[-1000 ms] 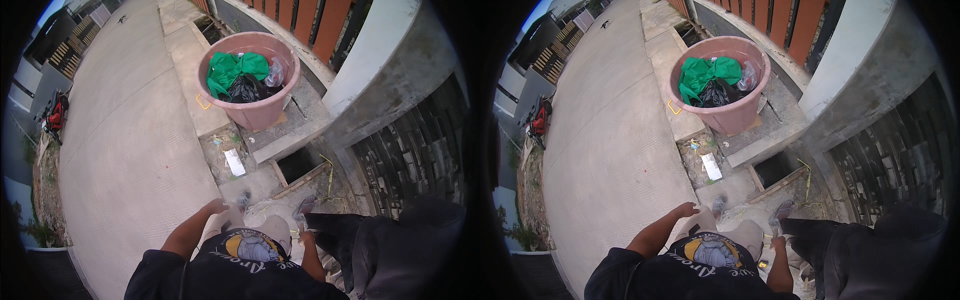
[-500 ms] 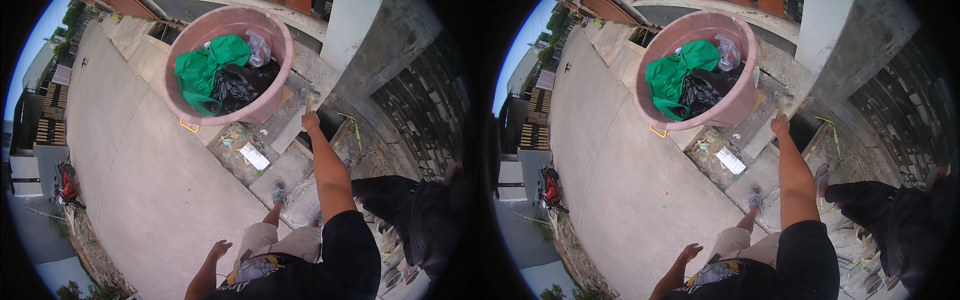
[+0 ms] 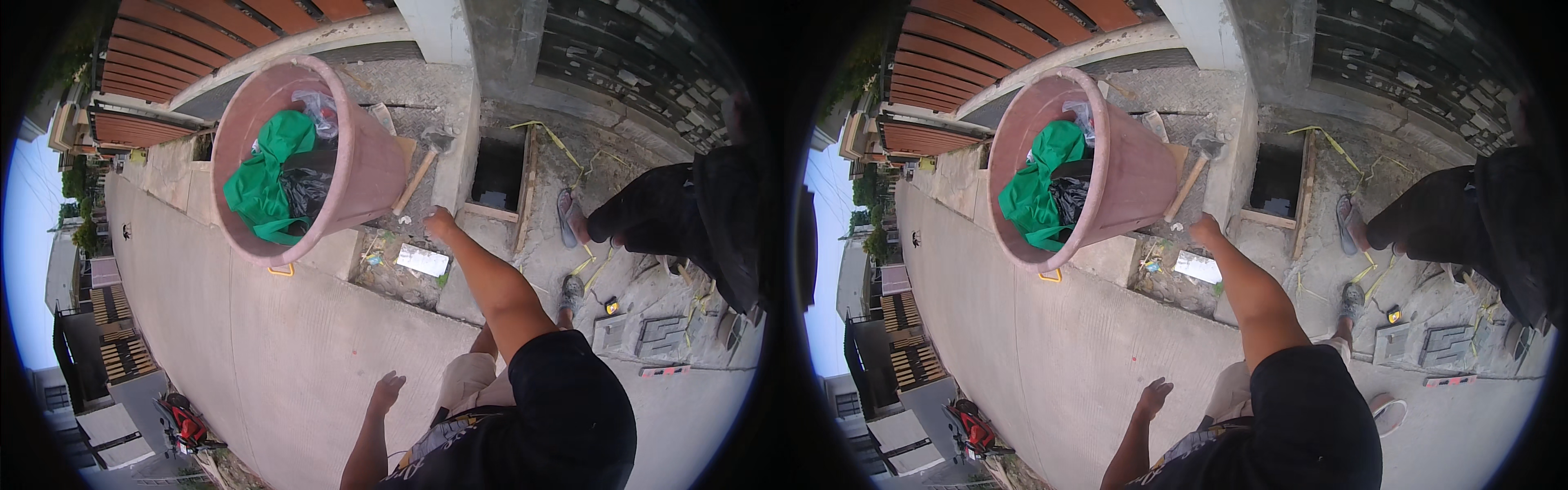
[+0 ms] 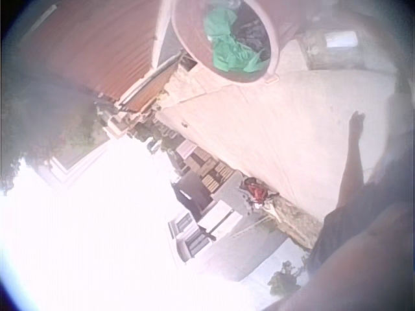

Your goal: The person applies mortar to stone tiles using a trowel and places them on a vertical wall. They use a rubber mallet to tap the tiles into position and adjust alignment. A second person assists by applying mortar to the wall surface.

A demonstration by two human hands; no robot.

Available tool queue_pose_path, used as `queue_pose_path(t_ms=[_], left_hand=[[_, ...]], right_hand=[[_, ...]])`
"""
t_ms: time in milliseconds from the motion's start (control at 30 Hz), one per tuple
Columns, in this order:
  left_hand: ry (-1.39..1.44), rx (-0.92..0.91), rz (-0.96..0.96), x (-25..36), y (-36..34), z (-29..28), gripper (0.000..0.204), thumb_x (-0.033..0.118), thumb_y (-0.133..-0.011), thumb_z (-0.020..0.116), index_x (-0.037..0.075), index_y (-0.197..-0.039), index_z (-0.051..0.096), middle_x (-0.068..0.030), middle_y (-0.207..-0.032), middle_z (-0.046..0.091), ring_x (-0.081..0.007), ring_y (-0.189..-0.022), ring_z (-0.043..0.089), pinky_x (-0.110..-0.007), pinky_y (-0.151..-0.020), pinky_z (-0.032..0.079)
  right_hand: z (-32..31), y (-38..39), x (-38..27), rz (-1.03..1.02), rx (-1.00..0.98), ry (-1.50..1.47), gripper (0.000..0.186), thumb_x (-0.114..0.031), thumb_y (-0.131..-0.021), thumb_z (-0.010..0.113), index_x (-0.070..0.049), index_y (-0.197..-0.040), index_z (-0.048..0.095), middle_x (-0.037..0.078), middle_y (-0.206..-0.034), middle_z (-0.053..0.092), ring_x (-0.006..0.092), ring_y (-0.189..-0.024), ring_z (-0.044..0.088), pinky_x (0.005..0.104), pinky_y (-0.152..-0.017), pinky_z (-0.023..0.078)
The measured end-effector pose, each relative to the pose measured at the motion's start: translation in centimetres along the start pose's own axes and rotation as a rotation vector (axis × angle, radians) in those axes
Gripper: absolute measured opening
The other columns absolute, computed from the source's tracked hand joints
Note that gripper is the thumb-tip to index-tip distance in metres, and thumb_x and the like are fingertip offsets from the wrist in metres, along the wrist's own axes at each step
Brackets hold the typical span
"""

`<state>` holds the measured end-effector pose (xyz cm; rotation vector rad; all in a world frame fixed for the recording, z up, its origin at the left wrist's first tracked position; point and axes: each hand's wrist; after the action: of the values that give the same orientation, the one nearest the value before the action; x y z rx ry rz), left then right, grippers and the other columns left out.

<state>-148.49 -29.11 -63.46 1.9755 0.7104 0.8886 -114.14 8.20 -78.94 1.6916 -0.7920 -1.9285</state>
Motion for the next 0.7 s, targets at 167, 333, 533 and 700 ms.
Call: queue_pose_path(t_ms=[167, 333, 533, 700], left_hand=[[-0.013, -0.155, -0.137, 4.2, -2.6, 1.0, 0.073, 0.036, -0.096, 0.068, 0.000, -0.152, 0.039, -0.0184, -0.139, 0.060, -0.0296, -0.121, 0.061, -0.041, -0.097, 0.050], [-0.271, -0.289, -0.060, 8.8, -8.1, 4.0, 0.070, 0.034, -0.092, 0.072, 0.000, -0.148, 0.046, -0.0107, -0.102, 0.068, -0.0179, -0.087, 0.063, -0.032, -0.070, 0.051], [-0.366, -0.446, 0.102, 18.3, -10.8, 6.6, 0.064, 0.028, -0.089, 0.076, 0.000, -0.142, 0.052, 0.0016, -0.079, 0.059, -0.0079, -0.066, 0.053, -0.028, -0.056, 0.043], [-0.595, -0.423, 0.298, 26.5, -8.8, 12.3, 0.053, 0.023, -0.087, 0.079, -0.002, -0.129, 0.058, 0.0005, -0.077, 0.059, -0.0089, -0.063, 0.052, -0.028, -0.053, 0.042]], right_hand=[[-10.2, 14.8, 14.5, -0.103, 0.114, 0.770, 0.030, -0.014, -0.078, 0.061, 0.005, -0.098, 0.071, 0.026, -0.108, 0.071, 0.0384, -0.107, 0.068, 0.0436, -0.094, 0.054], [-30.9, 32.3, 25.3, 0.264, 0.443, 1.046, 0.032, -0.012, -0.085, 0.055, 0.007, -0.107, 0.069, 0.030, -0.118, 0.067, 0.0418, -0.113, 0.066, 0.0449, -0.097, 0.054], [-38.7, 54.8, 35.0, 0.620, 0.904, 0.219, 0.023, -0.012, -0.087, 0.059, 0.005, -0.094, 0.072, 0.023, -0.091, 0.072, 0.0320, -0.080, 0.075, 0.0397, -0.067, 0.061], [-33.0, 62.1, 39.6, 0.487, 1.036, -0.573, 0.021, -0.015, -0.092, 0.062, 0.005, -0.097, 0.068, 0.018, -0.087, 0.073, 0.0299, -0.070, 0.074, 0.0428, -0.053, 0.062]])
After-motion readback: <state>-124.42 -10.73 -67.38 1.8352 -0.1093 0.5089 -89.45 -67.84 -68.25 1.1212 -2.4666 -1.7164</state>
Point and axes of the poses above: each hand's wrist, its own y-axis away from the middle knuckle, its own z-axis out of the palm, x = y × z
